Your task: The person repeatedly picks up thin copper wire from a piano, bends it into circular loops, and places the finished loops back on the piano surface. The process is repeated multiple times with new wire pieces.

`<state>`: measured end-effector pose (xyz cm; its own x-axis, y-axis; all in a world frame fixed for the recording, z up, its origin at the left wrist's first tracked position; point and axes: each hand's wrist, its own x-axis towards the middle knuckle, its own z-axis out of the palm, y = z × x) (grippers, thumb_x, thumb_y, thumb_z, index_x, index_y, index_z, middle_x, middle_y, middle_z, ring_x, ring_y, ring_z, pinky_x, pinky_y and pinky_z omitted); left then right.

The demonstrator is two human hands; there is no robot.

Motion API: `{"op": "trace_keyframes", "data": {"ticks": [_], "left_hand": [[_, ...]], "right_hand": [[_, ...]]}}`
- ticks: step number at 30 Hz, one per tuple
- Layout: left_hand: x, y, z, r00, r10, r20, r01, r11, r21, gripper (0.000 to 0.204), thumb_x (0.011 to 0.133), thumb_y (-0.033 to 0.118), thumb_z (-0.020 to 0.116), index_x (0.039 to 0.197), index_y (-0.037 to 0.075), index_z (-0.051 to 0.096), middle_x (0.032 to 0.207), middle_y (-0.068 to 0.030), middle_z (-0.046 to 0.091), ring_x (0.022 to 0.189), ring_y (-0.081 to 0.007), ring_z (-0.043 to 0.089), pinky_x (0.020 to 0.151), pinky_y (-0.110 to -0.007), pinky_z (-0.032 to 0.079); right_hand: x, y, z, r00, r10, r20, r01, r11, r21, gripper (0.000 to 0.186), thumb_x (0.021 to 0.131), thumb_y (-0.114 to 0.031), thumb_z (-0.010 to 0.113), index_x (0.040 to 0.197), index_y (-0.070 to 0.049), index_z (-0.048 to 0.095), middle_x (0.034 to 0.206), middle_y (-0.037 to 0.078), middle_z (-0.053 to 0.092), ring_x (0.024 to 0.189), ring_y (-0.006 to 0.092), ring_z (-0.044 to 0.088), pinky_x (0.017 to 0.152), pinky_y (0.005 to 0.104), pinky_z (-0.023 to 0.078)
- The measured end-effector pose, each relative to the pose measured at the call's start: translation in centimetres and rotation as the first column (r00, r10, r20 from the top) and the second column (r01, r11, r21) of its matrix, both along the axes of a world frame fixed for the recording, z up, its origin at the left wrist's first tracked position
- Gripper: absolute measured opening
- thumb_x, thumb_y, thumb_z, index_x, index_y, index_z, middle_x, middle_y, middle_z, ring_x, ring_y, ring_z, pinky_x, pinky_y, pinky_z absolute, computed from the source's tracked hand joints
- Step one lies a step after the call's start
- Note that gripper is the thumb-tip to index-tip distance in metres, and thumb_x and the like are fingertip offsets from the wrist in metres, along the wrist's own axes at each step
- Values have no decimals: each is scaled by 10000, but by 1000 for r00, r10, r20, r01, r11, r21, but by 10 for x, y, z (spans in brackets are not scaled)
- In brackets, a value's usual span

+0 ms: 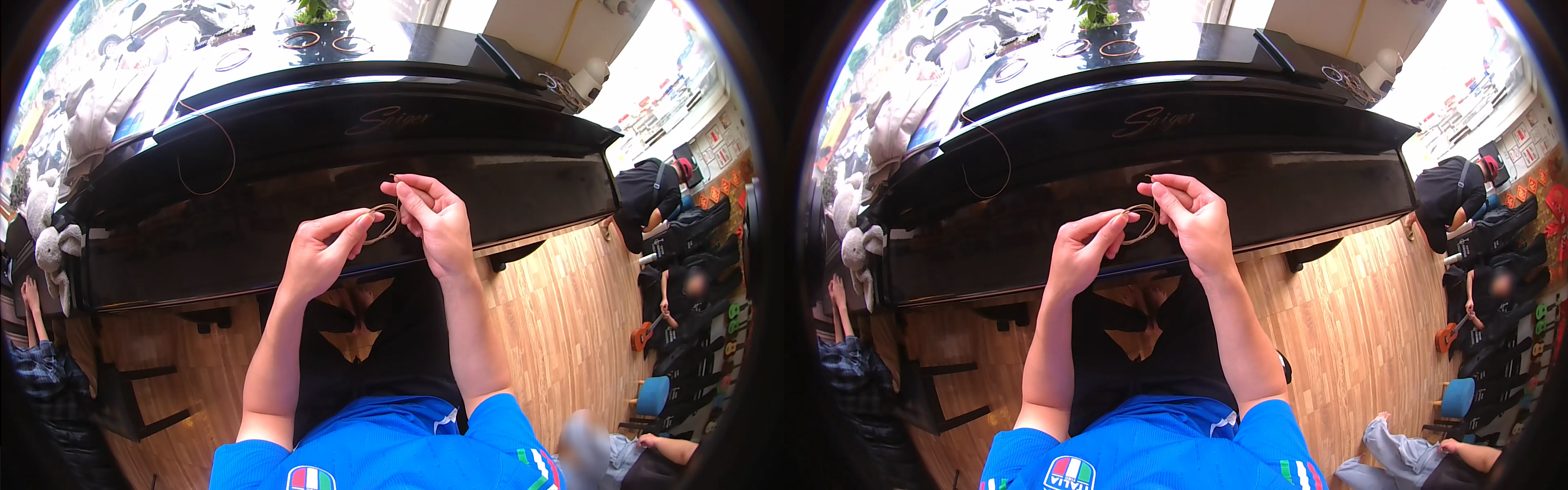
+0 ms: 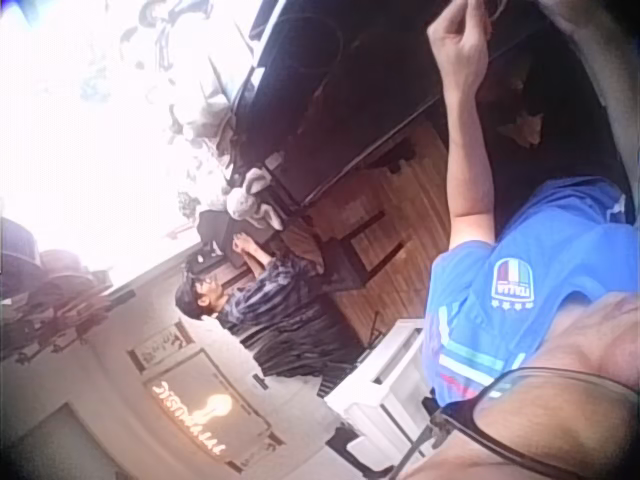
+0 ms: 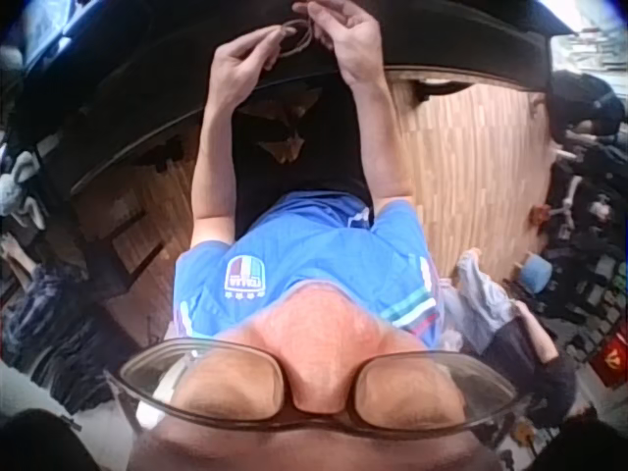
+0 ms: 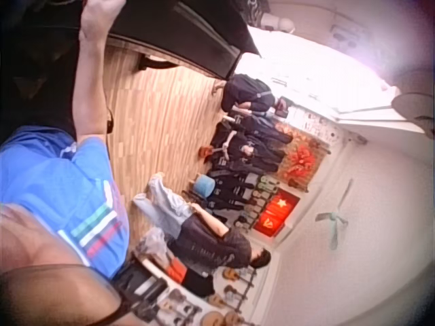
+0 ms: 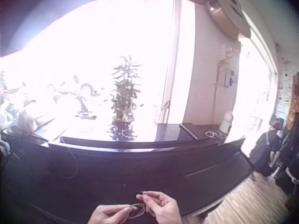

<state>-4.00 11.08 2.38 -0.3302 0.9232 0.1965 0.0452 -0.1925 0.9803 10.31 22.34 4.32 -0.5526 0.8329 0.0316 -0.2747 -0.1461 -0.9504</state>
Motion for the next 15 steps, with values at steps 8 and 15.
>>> {"op": "trace_keyframes", "data": {"ticks": [8, 15], "left_hand": [[2, 2, 0, 999, 50, 8, -50, 999, 3, 226, 987, 176, 606, 1104, 22, 723, 658, 9, 597, 607, -53, 527, 563, -211, 437], [5, 4, 6, 994, 98, 47, -96, 994, -42, 216, 992, 161, 599, 1088, 4, 712, 671, 8, 601, 591, -46, 533, 544, -199, 438]], "right_hand": [[9, 3, -9, 994, 103, 29, -106, 988, 112, 236, 949, -130, 655, 1152, -9, 649, 1028, 94, 736, 816, 69, 645, 702, 204, 467], [15, -11, -1, 999, 47, -11, -43, 971, 235, 231, 940, -48, 645, 1158, 28, 638, 1091, 131, 716, 992, 160, 684, 925, 277, 527]]}}
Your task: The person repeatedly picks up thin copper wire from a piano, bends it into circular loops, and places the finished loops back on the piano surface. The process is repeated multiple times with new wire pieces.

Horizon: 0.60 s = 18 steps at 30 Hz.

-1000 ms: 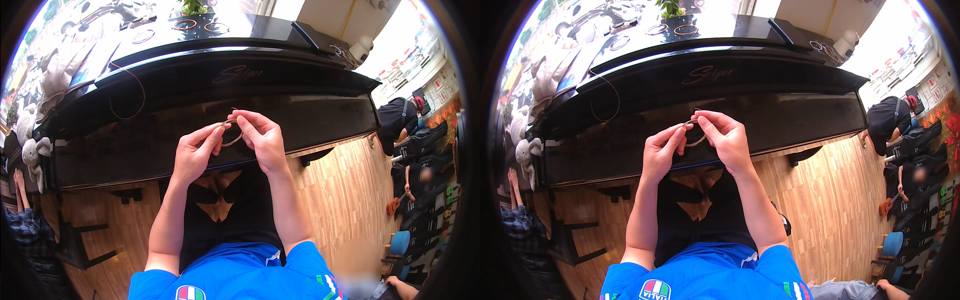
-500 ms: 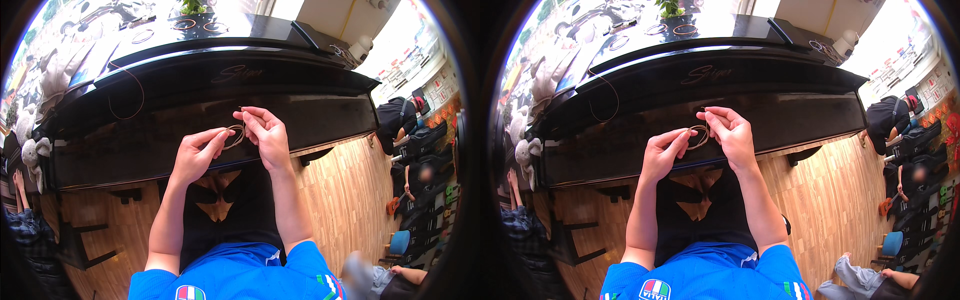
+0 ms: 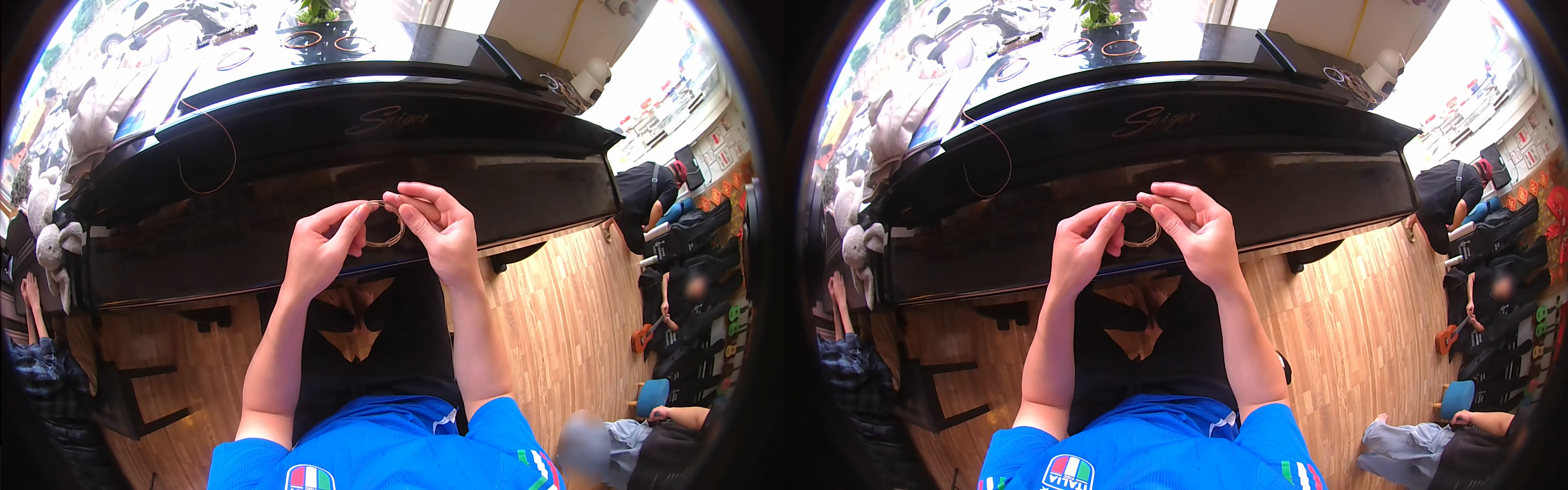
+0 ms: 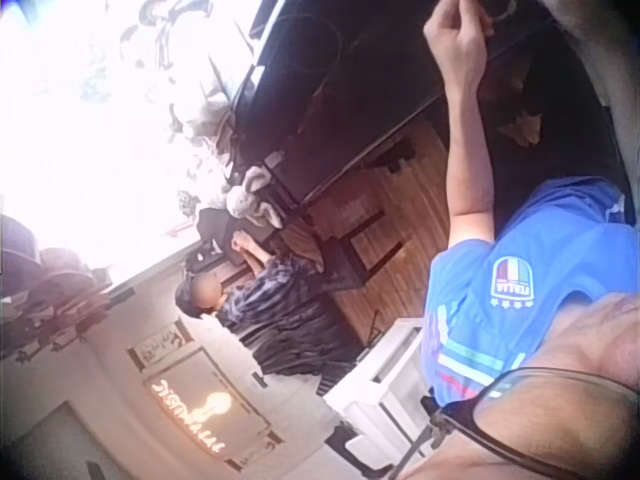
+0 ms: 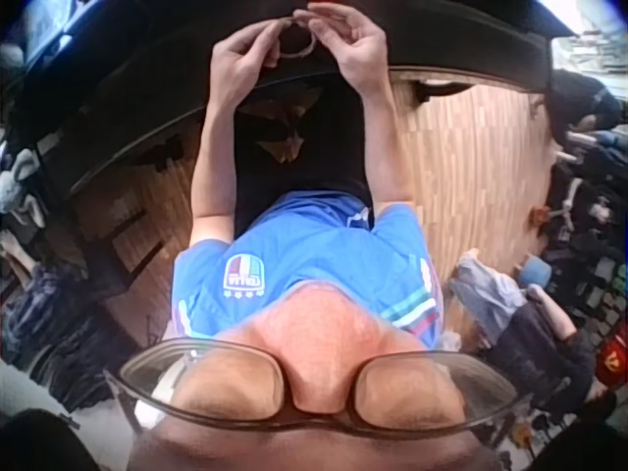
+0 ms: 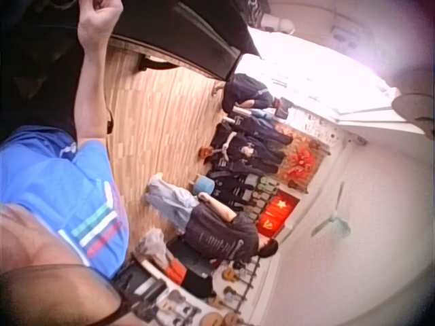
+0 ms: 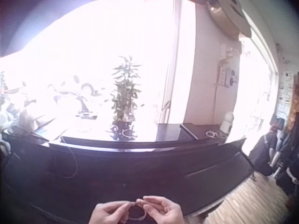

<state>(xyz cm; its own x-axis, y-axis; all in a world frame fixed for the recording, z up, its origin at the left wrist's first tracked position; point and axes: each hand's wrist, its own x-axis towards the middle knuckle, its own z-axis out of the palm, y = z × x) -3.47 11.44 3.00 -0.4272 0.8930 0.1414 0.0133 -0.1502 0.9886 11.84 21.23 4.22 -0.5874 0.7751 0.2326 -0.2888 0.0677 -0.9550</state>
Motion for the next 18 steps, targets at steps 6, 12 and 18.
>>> {"op": "trace_keyframes", "data": {"ticks": [6, 12, 18], "left_hand": [[0, 1, -3, 999, 3, 52, -3, 1000, 0, 205, 976, 159, 625, 1103, 7, 677, 697, 1, 630, 601, -48, 558, 548, -200, 460], [1, 1, -3, 998, 12, 65, -13, 1000, 3, 203, 975, 156, 628, 1113, 13, 666, 705, -2, 635, 612, -52, 575, 564, -203, 481], [0, -1, -9, 997, -11, 79, 6, 998, 55, 208, 975, 164, 632, 1119, 17, 661, 737, -22, 646, 658, -62, 599, 596, -209, 502]], "right_hand": [[3, 3, -6, 991, -82, 104, 43, 942, 334, 192, 916, -6, 654, 1096, -32, 714, 1057, 94, 734, 1008, 159, 694, 877, 264, 547], [-2, -7, -6, 974, -199, 111, 124, 871, 475, 266, 910, -14, 666, 1175, -26, 668, 1091, 99, 720, 975, 166, 703, 879, 279, 549], [0, 3, -11, 1000, -29, -4, 29, 989, 146, 408, 951, -8, 606, 1342, 26, 497, 1173, 171, 656, 1014, 200, 683, 911, 286, 537]]}}
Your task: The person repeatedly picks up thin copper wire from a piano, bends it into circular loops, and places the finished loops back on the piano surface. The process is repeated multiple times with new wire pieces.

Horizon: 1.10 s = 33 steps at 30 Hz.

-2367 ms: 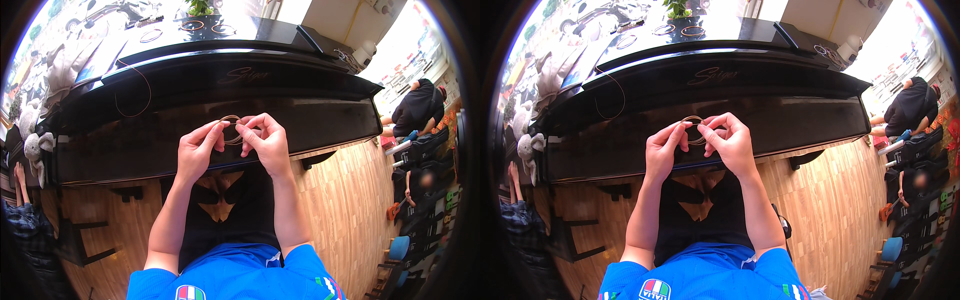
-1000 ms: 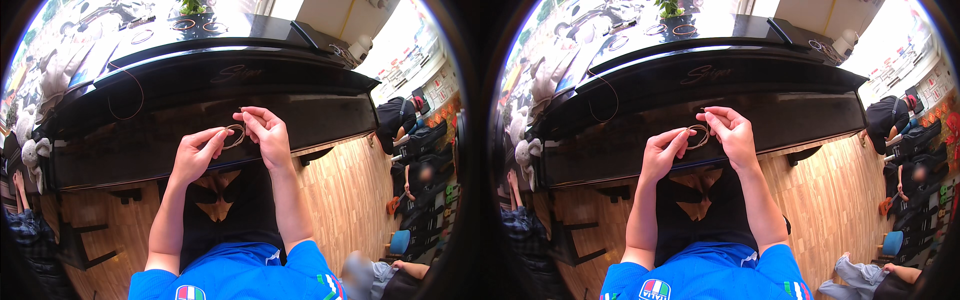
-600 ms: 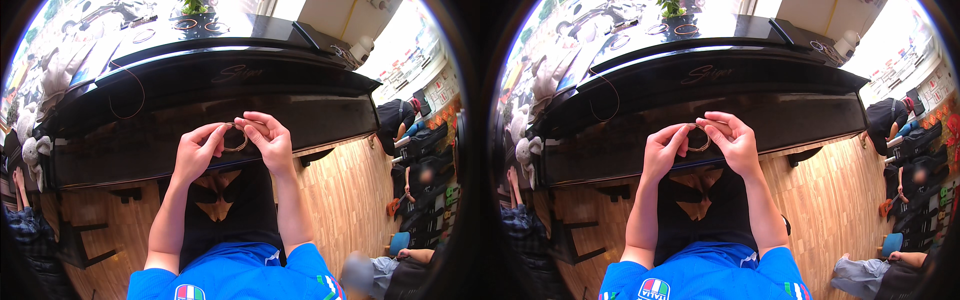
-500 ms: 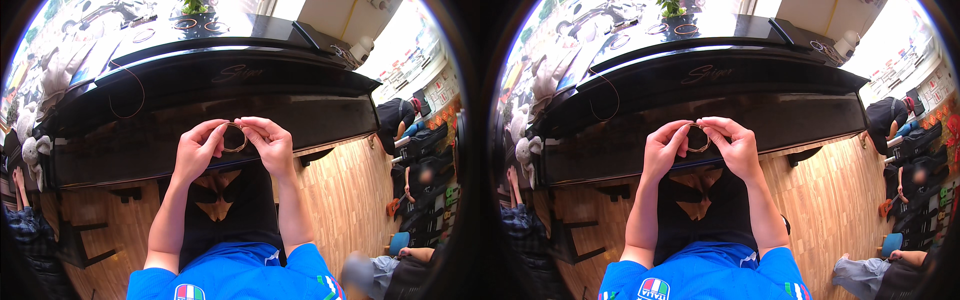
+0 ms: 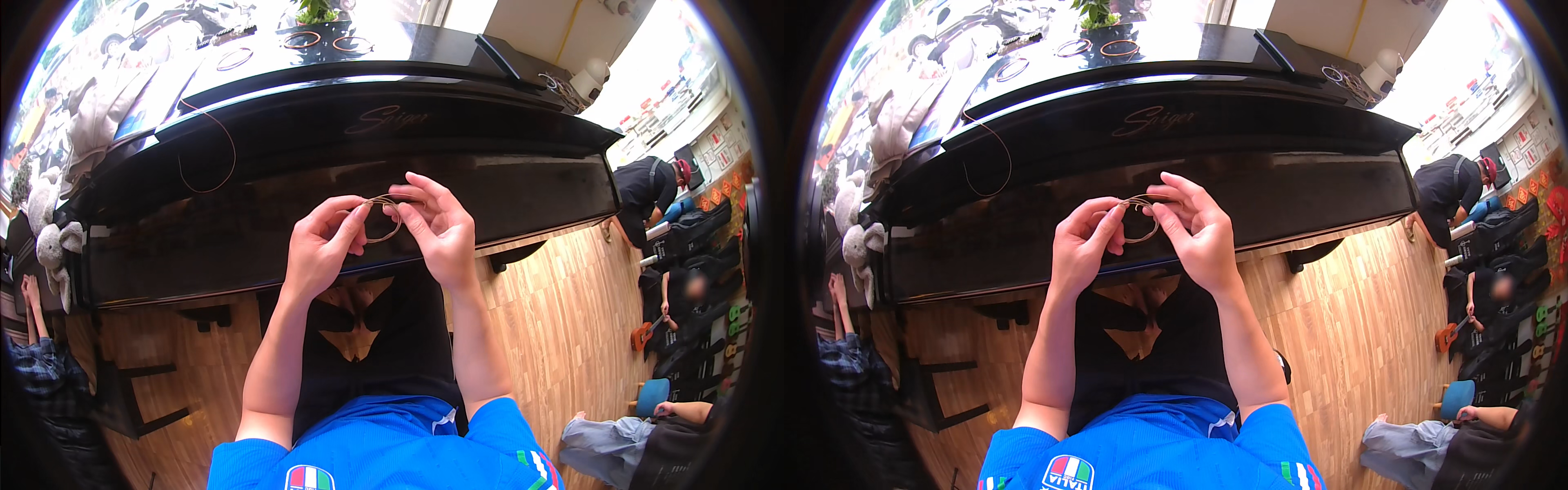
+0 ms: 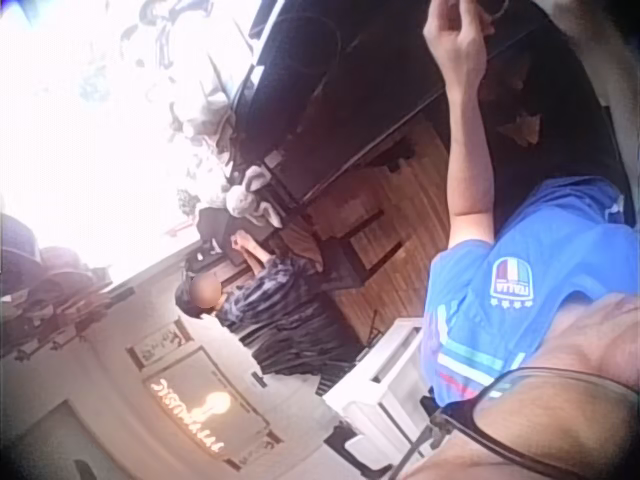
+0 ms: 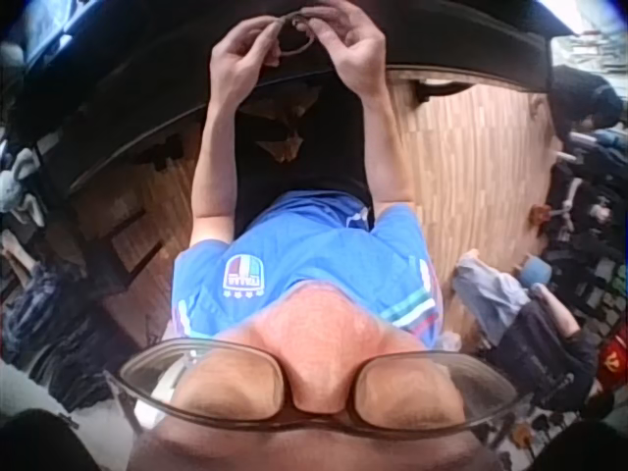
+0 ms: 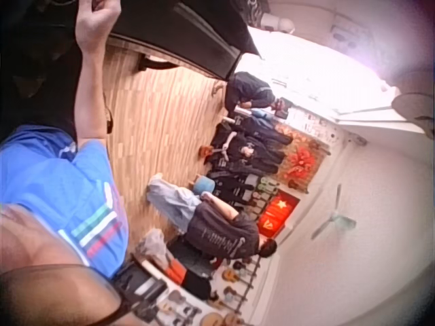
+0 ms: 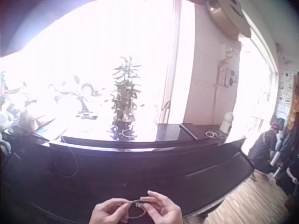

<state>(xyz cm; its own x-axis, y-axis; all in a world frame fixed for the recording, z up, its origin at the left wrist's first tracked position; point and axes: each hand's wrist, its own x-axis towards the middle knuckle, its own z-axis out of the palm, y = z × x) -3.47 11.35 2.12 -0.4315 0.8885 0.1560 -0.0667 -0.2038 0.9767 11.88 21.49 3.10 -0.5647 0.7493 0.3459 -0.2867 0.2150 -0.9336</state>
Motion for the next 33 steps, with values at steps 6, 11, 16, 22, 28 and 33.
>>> {"op": "trace_keyframes", "data": {"ticks": [6, 11, 16, 22, 28, 33], "left_hand": [[0, 1, -2, 1000, 17, 16, -18, 999, 27, 209, 975, 165, 633, 1124, 19, 654, 749, -33, 656, 664, -75, 613, 605, -214, 513], [2, 3, -1, 999, 47, 11, -48, 997, 57, 172, 987, 120, 602, 1114, 15, 649, 726, -32, 637, 619, -77, 592, 574, -211, 495], [2, 1, 0, 999, 41, 11, -41, 997, 59, 174, 993, 118, 590, 1119, 13, 649, 735, -35, 642, 631, -79, 596, 584, -216, 500], [0, 1, -4, 999, 27, 38, -31, 994, 105, 184, 995, 123, 587, 1125, 12, 653, 750, -42, 652, 639, -88, 605, 599, -223, 506], [-5, 1, -7, 999, -16, 39, 11, 992, 129, 213, 987, 124, 604, 1159, 8, 648, 785, -47, 668, 706, -90, 631, 649, -229, 527], [-5, 1, -7, 999, -27, 26, 24, 992, 128, 205, 989, 115, 598, 1155, 7, 653, 792, -49, 667, 719, -93, 632, 667, -235, 535]], "right_hand": [[1, 4, 3, 998, -50, -34, 45, 991, -128, 373, 952, -28, 616, 1307, 43, 524, 1163, 172, 656, 972, 190, 687, 840, 292, 566], [3, 10, -9, 986, -165, -29, 165, 986, -16, 199, 937, -43, 651, 1118, 37, 670, 1071, 94, 664, 877, 148, 675, 766, 260, 563], [0, 6, -4, 961, -247, 123, 239, 968, 78, 167, 915, -47, 682, 1065, 19, 715, 1031, 62, 651, 863, 121, 657, 752, 241, 555], [-7, -5, 2, 990, -110, 84, 104, 992, 69, 269, 885, -60, 721, 1128, 49, 681, 980, 59, 664, 914, 143, 663, 849, 256, 552], [3, 8, -2, 966, 236, 105, -202, 944, -261, 220, 900, -69, 704, 1096, 30, 685, 981, 72, 673, 925, 133, 649, 878, 283, 531], [3, 8, -12, 854, 456, -250, -519, 772, -365, 237, 919, -86, 680, 1122, 28, 637, 920, 59, 661, 942, 151, 636, 919, 318, 494]]}}
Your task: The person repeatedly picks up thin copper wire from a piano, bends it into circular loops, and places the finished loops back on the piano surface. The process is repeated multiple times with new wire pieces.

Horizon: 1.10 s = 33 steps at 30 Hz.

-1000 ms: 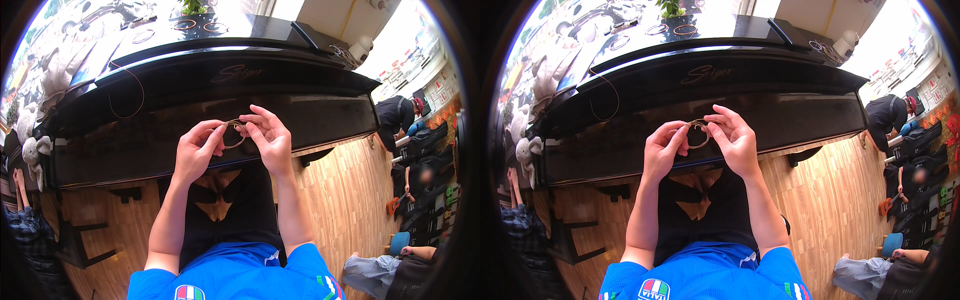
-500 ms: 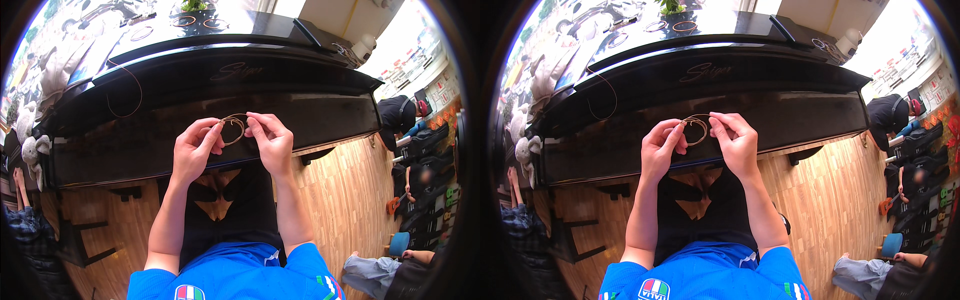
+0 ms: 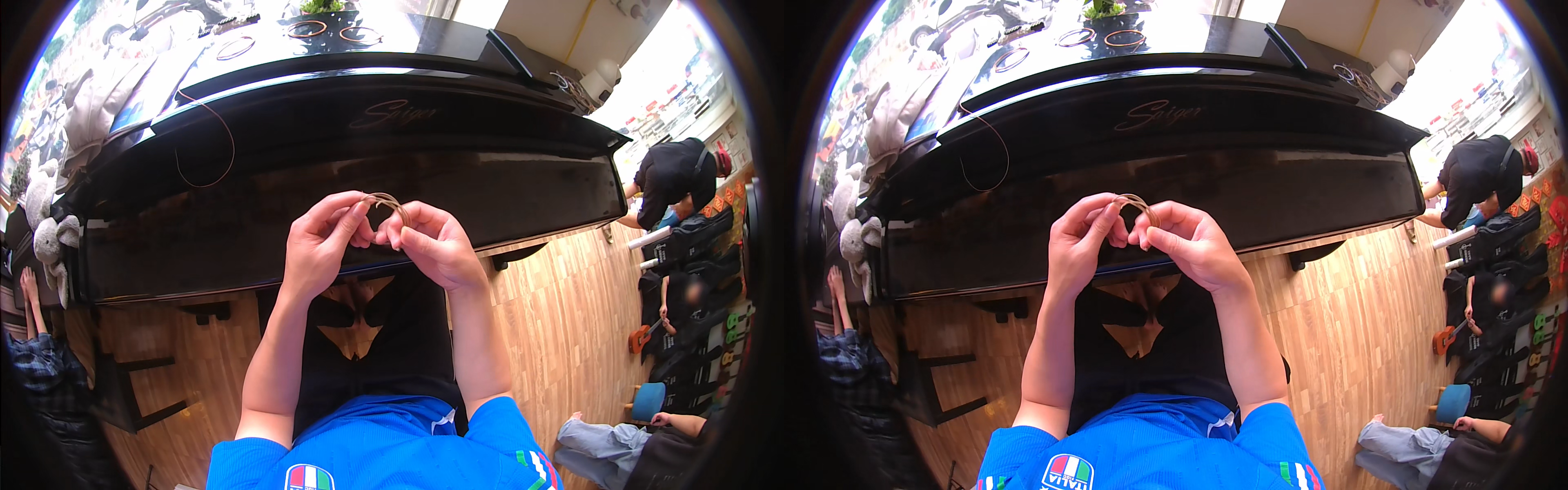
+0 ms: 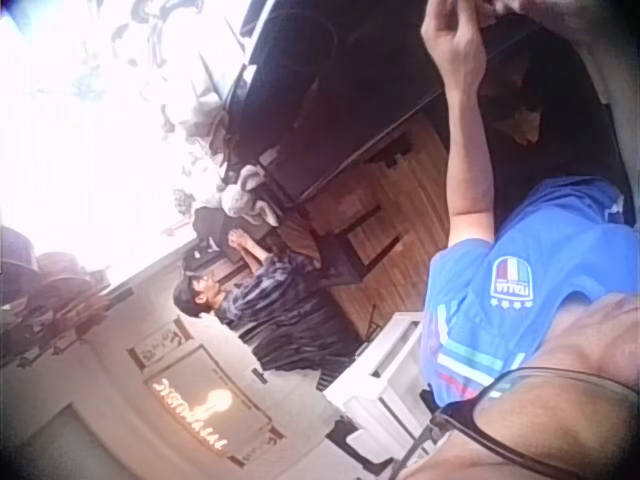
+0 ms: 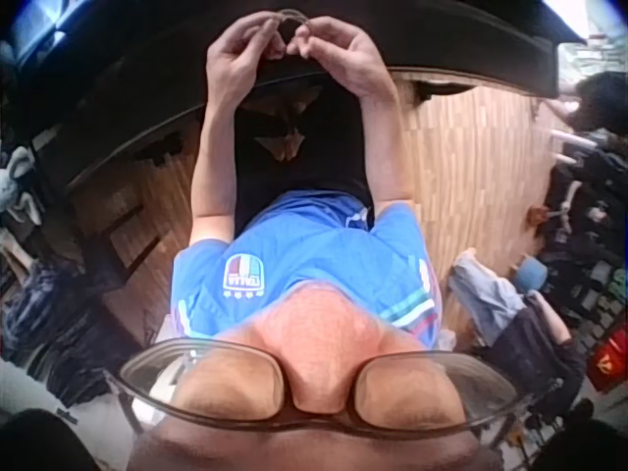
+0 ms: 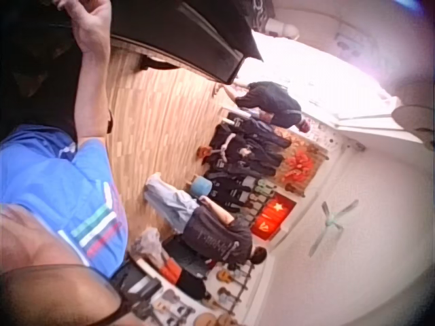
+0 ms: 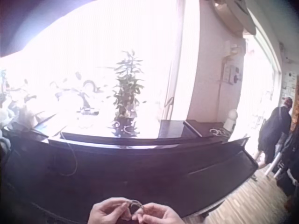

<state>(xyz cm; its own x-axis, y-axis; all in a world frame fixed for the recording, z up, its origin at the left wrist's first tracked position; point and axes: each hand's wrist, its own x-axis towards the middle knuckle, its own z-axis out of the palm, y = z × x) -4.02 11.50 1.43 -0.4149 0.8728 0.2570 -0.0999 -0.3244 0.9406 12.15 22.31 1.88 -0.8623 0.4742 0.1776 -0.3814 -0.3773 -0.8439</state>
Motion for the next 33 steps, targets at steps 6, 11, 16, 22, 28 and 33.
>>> {"op": "trace_keyframes", "data": {"ticks": [6, 11, 16, 22, 28, 33], "left_hand": [[1, 0, 0, 998, 51, 31, -52, 998, 21, 205, 987, 113, 601, 1148, -3, 653, 813, -50, 671, 741, -93, 635, 688, -236, 541], [1, -1, -2, 997, 75, 6, -75, 996, 45, 208, 983, 107, 606, 1151, -7, 653, 825, -52, 675, 755, -93, 637, 699, -235, 538], [3, 0, -5, 995, 100, -3, -100, 992, 74, 207, 974, 97, 619, 1153, 1, 659, 840, -49, 681, 760, -88, 634, 710, -227, 531], [7, 2, -7, 986, 164, -39, -160, 982, 101, 200, 971, 83, 619, 1151, 8, 664, 839, -49, 682, 755, -83, 631, 699, -221, 524], [4, 0, 0, 989, 144, 23, -145, 989, 21, 185, 991, 105, 590, 1125, -5, 654, 771, -41, 657, 680, -81, 609, 638, -218, 507], [-1, 0, 5, 995, 44, 93, -44, 999, 4, 208, 1011, 153, 565, 1112, -14, 638, 748, -40, 646, 658, -91, 606, 625, -228, 504]], "right_hand": [[-10, -6, -2, 995, -92, -30, 92, 996, -20, 310, 899, -56, 686, 1191, 15, 611, 921, 52, 662, 942, 153, 654, 899, 311, 514], [-12, -12, 2, 923, -369, 111, 330, 906, 265, 276, 890, 24, 663, 1164, 28, 632, 1008, 80, 654, 936, 173, 685, 860, 286, 560], [-12, -13, 6, 899, -432, 64, 388, 858, 336, 229, 901, 43, 642, 1130, 53, 654, 1127, 109, 617, 940, 172, 682, 856, 275, 576], [-9, -8, 7, 859, -504, 88, 378, 742, 553, 288, 884, 50, 662, 1169, 11, 674, 1063, 88, 628, 886, 141, 667, 817, 263, 585], [-7, 0, 8, 864, -502, 26, 343, 627, 700, 348, 847, 39, 706, 1191, 3, 667, 986, 71, 638, 870, 129, 667, 799, 263, 590], [-8, 0, 3, 896, -443, 39, 375, 799, 469, 342, 842, 13, 728, 1177, 37, 661, 936, 62, 647, 851, 140, 682, 785, 263, 591]]}}
